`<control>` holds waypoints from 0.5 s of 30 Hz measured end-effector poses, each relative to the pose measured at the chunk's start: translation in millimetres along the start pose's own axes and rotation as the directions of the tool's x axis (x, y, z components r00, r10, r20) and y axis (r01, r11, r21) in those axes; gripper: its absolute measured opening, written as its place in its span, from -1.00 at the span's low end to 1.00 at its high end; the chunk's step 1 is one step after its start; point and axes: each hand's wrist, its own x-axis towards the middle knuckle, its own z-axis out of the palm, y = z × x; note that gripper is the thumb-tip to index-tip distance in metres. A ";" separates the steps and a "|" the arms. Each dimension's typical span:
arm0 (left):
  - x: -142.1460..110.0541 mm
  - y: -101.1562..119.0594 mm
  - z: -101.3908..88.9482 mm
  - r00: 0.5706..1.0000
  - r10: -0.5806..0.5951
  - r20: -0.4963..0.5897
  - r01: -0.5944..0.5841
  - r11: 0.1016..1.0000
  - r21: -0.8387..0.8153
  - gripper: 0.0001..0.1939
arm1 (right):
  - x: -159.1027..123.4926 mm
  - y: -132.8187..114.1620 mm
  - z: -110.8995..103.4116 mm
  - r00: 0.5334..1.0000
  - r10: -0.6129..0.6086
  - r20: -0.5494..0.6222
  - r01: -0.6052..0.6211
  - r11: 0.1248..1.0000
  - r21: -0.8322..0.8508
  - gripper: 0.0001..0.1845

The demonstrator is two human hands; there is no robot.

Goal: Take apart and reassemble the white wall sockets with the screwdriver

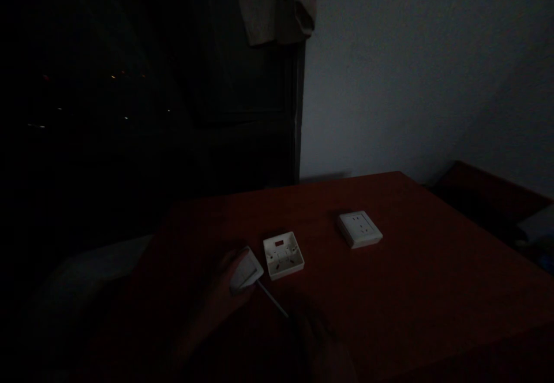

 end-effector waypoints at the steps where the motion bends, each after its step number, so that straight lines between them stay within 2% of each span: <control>1: 0.4 -1.1 1.1 1.000 0.003 -0.006 -0.003 1.000 -0.002 -0.29 | 0.2 -0.9 1.5 1.000 -0.007 -0.006 0.007 1.000 -0.007 -0.52; 7: 0.6 0.5 1.5 1.000 0.018 0.001 -0.018 0.998 -0.067 -0.31 | 6.4 -8.8 4.7 0.998 -0.045 -0.039 0.043 0.998 -0.054 -0.40; 12: -1.1 6.9 -1.2 1.000 0.011 -0.018 -0.011 1.000 0.000 -0.30 | 14.9 -16.2 -14.6 0.998 0.021 0.061 -0.024 0.998 0.056 -0.37; 15: -1.7 9.5 -2.2 1.000 0.006 -0.029 -0.005 0.999 0.038 -0.31 | 16.3 -16.6 -18.8 0.992 0.055 0.110 -0.060 0.997 0.043 -0.36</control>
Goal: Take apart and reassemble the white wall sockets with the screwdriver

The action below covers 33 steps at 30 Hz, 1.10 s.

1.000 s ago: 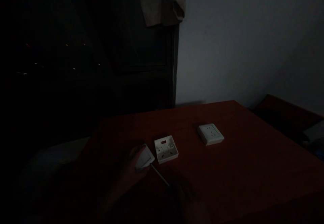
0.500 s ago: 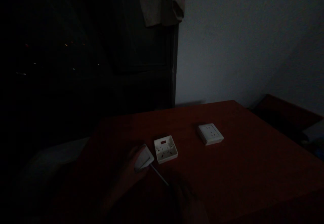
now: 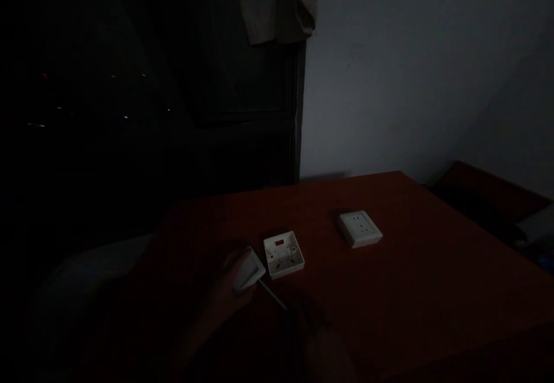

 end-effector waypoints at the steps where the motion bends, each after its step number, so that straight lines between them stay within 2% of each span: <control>1: 0.0 0.5 -0.6 1.000 0.002 0.004 -0.002 1.000 0.003 -0.31 | 0.0 0.9 0.8 1.000 0.012 -0.003 -0.012 1.000 -0.017 -0.34; 4: 0.3 0.8 -2.0 1.000 0.002 0.029 -0.002 1.000 0.002 -0.30 | 0.6 3.6 2.2 0.998 0.055 -0.027 -0.055 0.998 -0.006 -0.39; 10: -1.5 0.9 -2.5 1.000 0.003 0.024 -0.004 0.999 0.034 -0.27 | 7.8 -6.7 -23.2 0.999 0.022 0.027 -0.028 0.963 0.269 -0.55; 13: -2.4 4.4 -4.3 1.000 0.009 0.025 -0.010 0.999 0.048 -0.30 | 8.6 -11.6 -30.6 0.998 0.044 0.052 -0.055 0.973 0.222 -0.57; 17: -1.6 6.4 -4.9 0.998 0.011 0.054 -0.013 0.999 0.049 -0.31 | 7.5 -11.1 -25.9 0.999 0.023 0.034 -0.028 0.986 0.165 -0.48; 21: -1.3 1.7 -3.7 0.996 0.020 0.087 -0.021 1.000 0.005 -0.26 | 10.0 -9.2 -25.5 0.999 0.037 0.034 -0.043 0.976 0.214 -0.53; 27: 5.3 -5.4 -9.5 0.995 0.002 0.104 0.008 0.996 -0.091 -0.29 | 14.5 -16.7 -37.4 0.995 0.091 0.050 -0.102 0.934 0.341 -0.61; 30: 16.4 -9.2 -18.7 0.998 -0.017 0.062 0.023 0.995 -0.101 -0.31 | 13.3 -17.8 -38.6 0.997 0.079 0.021 -0.082 0.927 0.366 -0.60; 33: 31.3 -16.1 -29.9 0.999 0.029 0.014 -0.027 0.995 -0.097 -0.33 | 10.6 -13.6 -37.4 0.997 0.074 0.019 -0.076 0.933 0.353 -0.60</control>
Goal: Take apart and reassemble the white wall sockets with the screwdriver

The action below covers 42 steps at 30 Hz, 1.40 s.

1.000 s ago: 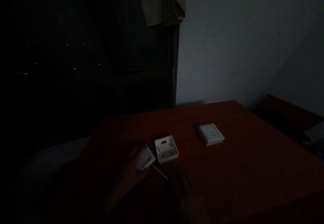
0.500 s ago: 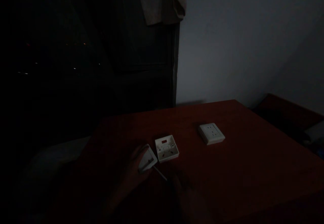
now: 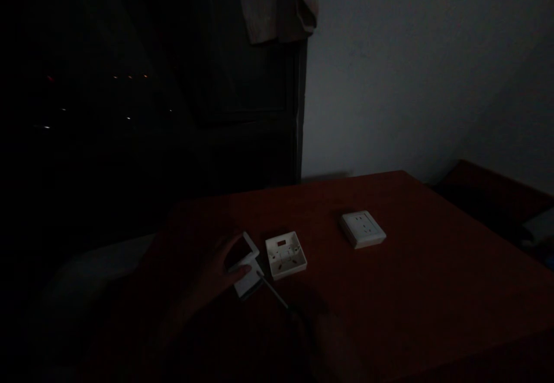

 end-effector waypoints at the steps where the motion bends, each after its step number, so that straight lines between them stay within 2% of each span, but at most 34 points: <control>1: 5.1 -2.5 -3.8 1.000 0.018 -0.007 -0.018 1.000 0.006 -0.34 | -0.8 2.4 -0.2 1.000 0.008 0.008 -0.008 1.000 -0.011 -0.60; 5: 26.3 -10.5 -14.1 0.997 0.071 -0.022 -0.069 0.995 0.069 -0.36 | -2.4 13.2 -0.7 0.999 0.049 0.011 -0.049 0.998 -0.047 -0.58; 8: 43.8 -11.7 -15.9 0.992 0.118 0.036 -0.121 0.987 0.105 -0.34 | -2.2 18.5 -0.8 0.998 0.058 0.011 -0.058 0.998 -0.021 -0.58; 11: 61.5 -11.3 -12.7 0.982 0.170 0.088 -0.179 0.978 0.104 -0.29 | -1.6 20.2 -1.1 0.996 0.088 0.035 -0.088 0.996 0.002 -0.56; 14: 74.5 -11.3 -6.2 0.968 0.222 0.120 -0.233 0.969 0.085 -0.25 | -1.1 20.4 -1.5 0.983 0.168 0.080 -0.168 0.986 -0.005 -0.54; 16: 78.5 -11.4 -2.2 0.965 0.233 0.119 -0.243 0.967 0.078 -0.23 | -0.9 20.6 -1.7 0.975 0.198 0.099 -0.199 0.980 -0.009 -0.55; 18: 78.3 -11.3 0.2 0.972 0.217 0.093 -0.225 0.971 0.078 -0.24 | -0.9 21.3 -1.9 0.978 0.180 0.103 -0.182 0.983 0.012 -0.55; 23: 59.8 -13.5 -1.3 0.988 0.153 -0.003 -0.153 0.985 0.082 -0.36 | -2.8 24.4 -2.7 0.984 0.160 0.078 -0.167 0.982 0.091 -0.52; 26: 38.7 -13.1 -3.1 0.988 0.150 -0.039 -0.148 0.987 0.057 -0.43 | -3.5 26.7 -4.7 0.985 0.169 0.039 -0.173 0.970 0.172 -0.48; 29: 14.7 -7.2 -1.1 0.995 0.092 -0.032 -0.091 0.996 0.016 -0.50 | 0.3 28.6 -8.7 0.982 0.187 -0.021 -0.178 0.961 0.211 -0.43; 36: -27.5 11.9 17.2 0.999 -0.047 0.009 0.047 0.998 -0.029 -0.29 | 30.0 25.2 -26.7 0.972 0.216 -0.097 -0.200 0.968 0.152 -0.42; 39: -34.3 17.8 23.0 0.993 -0.105 0.048 0.104 0.994 0.025 -0.22 | 38.2 21.3 -29.1 0.976 0.178 -0.122 -0.161 0.977 0.137 -0.43; 42: -36.1 21.5 24.2 0.989 -0.128 0.076 0.121 0.989 0.088 -0.23 | 36.2 16.6 -26.6 0.982 0.164 -0.089 -0.154 0.982 0.114 -0.44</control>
